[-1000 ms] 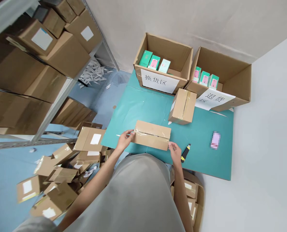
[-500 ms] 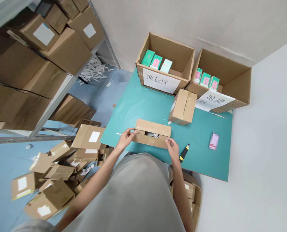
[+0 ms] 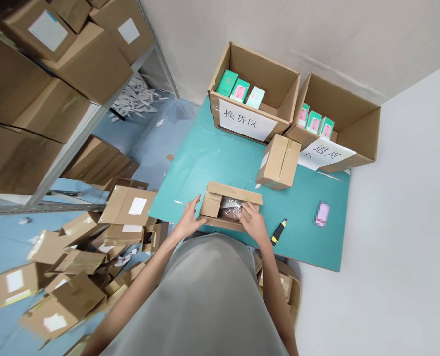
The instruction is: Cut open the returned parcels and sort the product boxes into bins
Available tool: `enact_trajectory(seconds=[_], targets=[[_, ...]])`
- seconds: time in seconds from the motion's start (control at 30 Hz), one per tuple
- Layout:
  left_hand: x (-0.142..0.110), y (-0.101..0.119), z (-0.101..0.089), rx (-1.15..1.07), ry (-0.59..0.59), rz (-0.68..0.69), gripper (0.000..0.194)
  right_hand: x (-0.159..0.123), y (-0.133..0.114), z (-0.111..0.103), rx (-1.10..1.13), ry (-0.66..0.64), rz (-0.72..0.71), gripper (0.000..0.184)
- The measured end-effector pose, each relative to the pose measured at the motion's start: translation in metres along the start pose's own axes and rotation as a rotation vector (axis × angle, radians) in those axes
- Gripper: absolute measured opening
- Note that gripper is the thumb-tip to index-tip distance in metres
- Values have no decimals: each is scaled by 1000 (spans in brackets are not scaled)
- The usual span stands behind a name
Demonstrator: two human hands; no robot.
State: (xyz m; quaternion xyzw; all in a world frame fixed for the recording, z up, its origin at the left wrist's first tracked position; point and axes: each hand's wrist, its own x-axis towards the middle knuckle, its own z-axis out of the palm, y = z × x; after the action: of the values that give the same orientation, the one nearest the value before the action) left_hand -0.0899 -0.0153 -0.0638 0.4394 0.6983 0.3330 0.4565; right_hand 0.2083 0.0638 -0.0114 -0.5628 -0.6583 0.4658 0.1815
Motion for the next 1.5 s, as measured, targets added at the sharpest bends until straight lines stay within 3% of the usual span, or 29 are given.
enact_trajectory(seconds=[0.23, 0.4, 0.53, 0.67, 0.77, 0.9, 0.97, 1.07, 1.23, 1.37, 1.5], targets=[[-19, -21, 12, 271, -47, 135, 132, 26, -6, -4, -276, 47, -110, 74], [-13, -32, 19, 503, -105, 217, 131, 60, 5, 9, -534, 31, -119, 75], [-2, -30, 19, 605, -120, 246, 124, 78, 6, 17, -692, -5, -22, 75], [-1, -13, 15, 652, -149, 263, 126, 81, 2, 18, -802, -21, -14, 78], [-1, 9, 14, 682, -203, 350, 113, 75, -1, 21, -839, -12, -16, 82], [7, 38, 18, 706, -288, 481, 45, 59, -7, 24, -819, 40, -16, 80], [11, 49, 19, 712, -300, 495, 29, 49, -7, 20, -768, 92, -33, 75], [12, 59, 14, 688, -261, 487, 25, 28, 0, 5, -671, 188, -62, 69], [-8, 66, -14, 649, -157, 449, 25, -16, 28, -19, -596, 313, 2, 65], [-18, 58, -31, 626, -20, 378, 27, -36, 50, -23, -570, 385, 64, 64], [-12, 48, -37, 606, 102, 308, 26, -40, 55, -21, -570, 463, 99, 58]])
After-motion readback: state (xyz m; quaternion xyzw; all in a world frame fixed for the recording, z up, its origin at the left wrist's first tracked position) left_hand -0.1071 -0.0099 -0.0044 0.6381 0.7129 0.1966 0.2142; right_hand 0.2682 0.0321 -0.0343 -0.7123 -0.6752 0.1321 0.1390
